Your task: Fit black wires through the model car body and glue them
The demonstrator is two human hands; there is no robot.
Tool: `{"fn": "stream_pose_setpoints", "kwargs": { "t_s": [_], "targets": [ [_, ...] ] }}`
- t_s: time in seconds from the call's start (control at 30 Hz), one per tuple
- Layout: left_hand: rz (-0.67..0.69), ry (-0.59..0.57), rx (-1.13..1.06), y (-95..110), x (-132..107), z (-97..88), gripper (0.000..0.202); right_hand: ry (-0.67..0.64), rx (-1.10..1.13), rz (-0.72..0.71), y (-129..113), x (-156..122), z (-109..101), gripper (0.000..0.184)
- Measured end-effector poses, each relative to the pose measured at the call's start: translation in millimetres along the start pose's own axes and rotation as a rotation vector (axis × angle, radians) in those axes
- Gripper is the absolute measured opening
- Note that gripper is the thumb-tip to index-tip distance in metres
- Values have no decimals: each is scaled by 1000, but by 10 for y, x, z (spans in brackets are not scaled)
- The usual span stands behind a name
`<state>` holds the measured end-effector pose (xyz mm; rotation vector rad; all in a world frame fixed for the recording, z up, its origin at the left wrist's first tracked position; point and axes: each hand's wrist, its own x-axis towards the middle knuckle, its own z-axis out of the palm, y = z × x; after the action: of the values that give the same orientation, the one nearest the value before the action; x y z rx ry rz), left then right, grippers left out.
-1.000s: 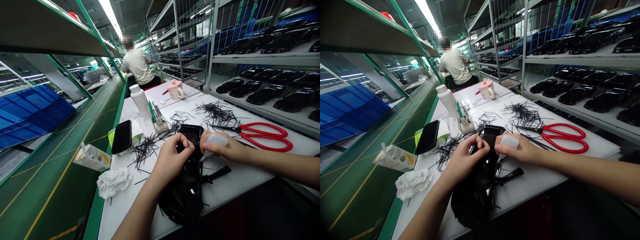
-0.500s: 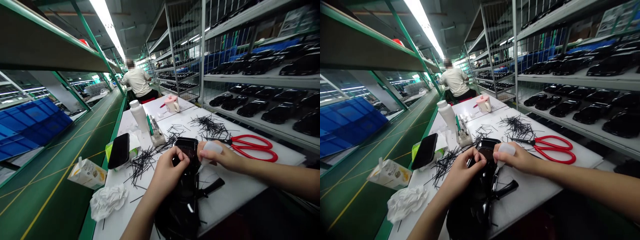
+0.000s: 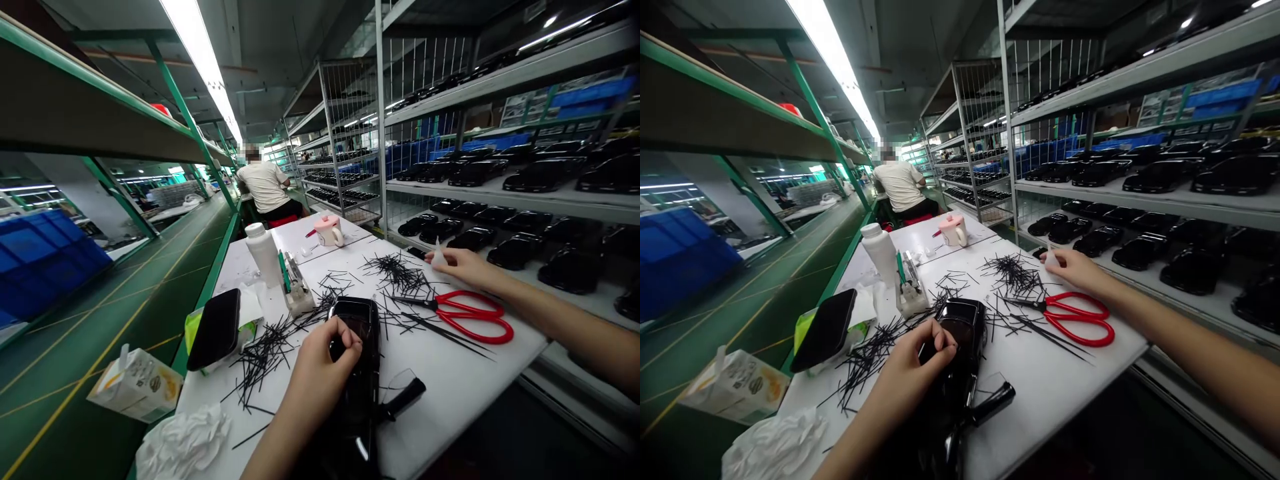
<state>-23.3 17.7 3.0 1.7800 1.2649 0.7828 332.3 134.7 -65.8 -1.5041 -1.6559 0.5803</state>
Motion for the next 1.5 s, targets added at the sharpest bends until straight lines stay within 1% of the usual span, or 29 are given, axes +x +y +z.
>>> {"fn": "stream_pose_setpoints", "kwargs": {
  "t_s": [0.1,0.2,0.3,0.33,0.37,0.4,0.43,0.47,0.53,0.57,0.63,0.73,0.8,0.83,0.87,0.93,1.0,1.07,1.17,1.27,1.4,1.5],
  "targets": [
    [6,-1,-4,15,5,10,22,0,-37,-13,149,34,93,34],
    [31,8,2,36,-7,35,24,22,-82,-22,177,39,87,45],
    [86,12,19,38,-34,70,25,132,-150,-17,97,-70,10,62],
    [103,2,18,34,-42,81,24,170,-182,-18,42,-150,-15,62],
    [117,-9,11,30,-49,91,24,177,-220,-28,-25,-252,-32,57],
    [125,-20,0,26,-53,99,24,159,-256,-43,-102,-373,-38,50],
    [127,-31,-14,23,-55,106,23,86,-297,-68,-181,-504,-30,39],
    [123,-39,-31,21,-56,110,23,-40,-330,-103,-257,-637,-9,30],
    [109,-51,-72,22,-59,116,24,-248,-389,-179,-378,-866,67,21],
    [100,-57,-94,23,-62,117,24,-328,-437,-213,-418,-947,114,18],
    [90,-69,-124,28,-70,118,25,-404,-532,-256,-462,-1028,199,16],
    [89,-75,-144,35,-83,117,24,-391,-566,-268,-517,-1012,237,17],
    [87,-78,-155,41,-87,115,24,-374,-476,-259,-614,-990,191,19],
    [82,-80,-161,43,-87,115,25,-354,-394,-227,-687,-991,156,20],
    [78,-80,-165,44,-86,116,25,-328,-281,-184,-774,-1002,122,21],
    [69,-74,-170,45,-80,119,26,-250,13,-113,-961,-1047,85,24],
    [65,-64,-171,42,-72,125,25,-169,288,-104,-1123,-1106,121,29],
    [60,-59,-178,40,-66,128,26,-129,451,-147,-1223,-1157,225,25],
    [43,-59,-197,41,-62,126,26,-153,540,-185,-1259,-1195,416,13],
    [31,-69,-212,49,-67,117,26,-174,579,-179,-1233,-1201,529,11],
    [13,-68,-204,57,-77,112,27,-136,544,-138,-1201,-1193,542,16],
    [12,-68,-205,53,-83,114,28,-126,511,-144,-1174,-1188,529,16]
  ]
}}
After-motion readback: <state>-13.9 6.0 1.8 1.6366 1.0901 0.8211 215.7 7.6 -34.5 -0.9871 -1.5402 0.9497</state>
